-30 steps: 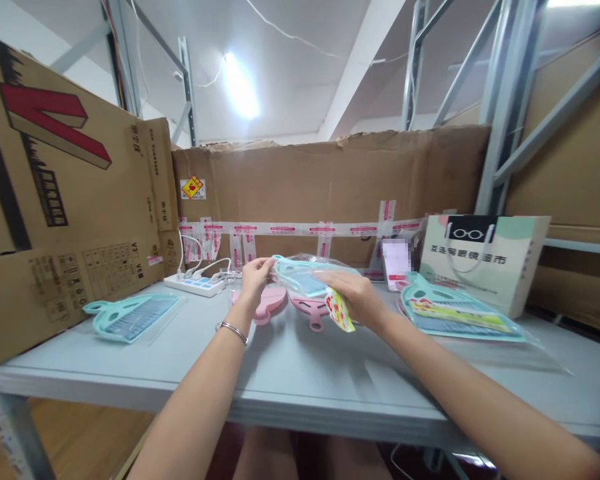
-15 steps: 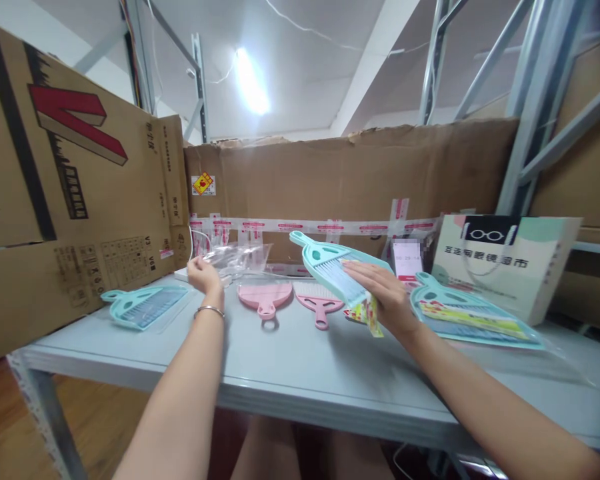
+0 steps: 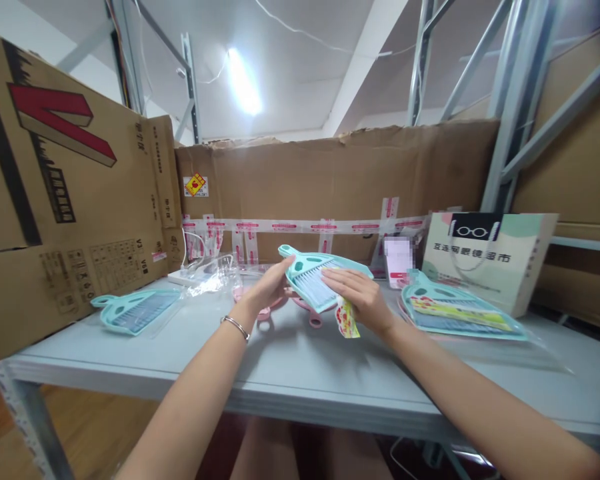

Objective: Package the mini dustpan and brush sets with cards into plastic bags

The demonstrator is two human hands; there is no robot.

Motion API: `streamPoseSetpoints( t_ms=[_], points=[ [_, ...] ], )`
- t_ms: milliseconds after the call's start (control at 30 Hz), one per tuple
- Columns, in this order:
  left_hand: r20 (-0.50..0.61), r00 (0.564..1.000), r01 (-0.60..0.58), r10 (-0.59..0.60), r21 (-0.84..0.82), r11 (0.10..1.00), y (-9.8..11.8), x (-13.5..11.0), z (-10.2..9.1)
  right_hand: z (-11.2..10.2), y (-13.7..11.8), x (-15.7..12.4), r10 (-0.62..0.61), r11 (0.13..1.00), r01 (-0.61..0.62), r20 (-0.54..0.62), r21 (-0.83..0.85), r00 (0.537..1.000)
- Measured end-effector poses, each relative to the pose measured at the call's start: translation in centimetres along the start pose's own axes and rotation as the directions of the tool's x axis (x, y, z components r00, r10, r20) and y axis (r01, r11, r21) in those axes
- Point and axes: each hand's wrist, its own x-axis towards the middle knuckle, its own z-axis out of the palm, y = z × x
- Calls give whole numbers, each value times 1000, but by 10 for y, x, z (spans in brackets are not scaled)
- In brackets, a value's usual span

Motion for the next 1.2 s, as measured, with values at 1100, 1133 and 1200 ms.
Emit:
streamPoseSetpoints(
  t_ms=[1100,1133,1200],
  points=[
    [196,952,-172,233,-285,943,12,-22,10,23,-9,60,617,716,-651,207,254,759],
    [214,945,-188,248,-267,945,12,-22,9,23,-9,64,611,712,-647,214,273,762],
    [238,928,-246,287,-189,951,11,-19,4,24,-7,69,574,719,-622,239,310,783]
  ],
)
